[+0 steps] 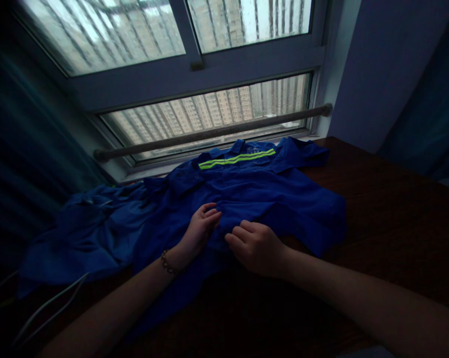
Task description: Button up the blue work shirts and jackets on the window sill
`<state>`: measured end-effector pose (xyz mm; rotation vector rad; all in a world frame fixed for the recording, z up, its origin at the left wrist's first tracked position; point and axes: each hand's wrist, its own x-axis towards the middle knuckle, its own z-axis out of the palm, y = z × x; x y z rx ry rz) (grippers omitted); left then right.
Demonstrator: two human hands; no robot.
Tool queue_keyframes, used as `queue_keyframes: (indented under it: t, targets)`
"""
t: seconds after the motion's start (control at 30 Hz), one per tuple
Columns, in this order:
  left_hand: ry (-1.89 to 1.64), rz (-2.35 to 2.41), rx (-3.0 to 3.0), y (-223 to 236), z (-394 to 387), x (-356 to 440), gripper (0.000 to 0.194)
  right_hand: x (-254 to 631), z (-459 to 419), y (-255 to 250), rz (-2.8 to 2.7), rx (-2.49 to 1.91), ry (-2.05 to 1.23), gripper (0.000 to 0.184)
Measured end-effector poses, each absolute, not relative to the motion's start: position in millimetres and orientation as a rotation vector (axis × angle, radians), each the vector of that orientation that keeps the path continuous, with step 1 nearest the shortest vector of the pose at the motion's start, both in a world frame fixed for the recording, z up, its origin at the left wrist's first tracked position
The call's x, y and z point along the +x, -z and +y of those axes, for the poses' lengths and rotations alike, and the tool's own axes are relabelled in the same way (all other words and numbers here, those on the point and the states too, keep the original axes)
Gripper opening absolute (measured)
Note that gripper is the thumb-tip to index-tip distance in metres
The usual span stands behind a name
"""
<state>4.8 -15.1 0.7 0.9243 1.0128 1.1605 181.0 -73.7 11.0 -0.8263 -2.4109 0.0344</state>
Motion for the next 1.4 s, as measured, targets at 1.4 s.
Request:
queue_keyframes:
  t: [1.4]
  targets:
    - [-0.5, 0.726, 2.754, -6, -63, 22, 0.033, 193, -37, -7, -0.919, -0.739, -1.698, 0.015]
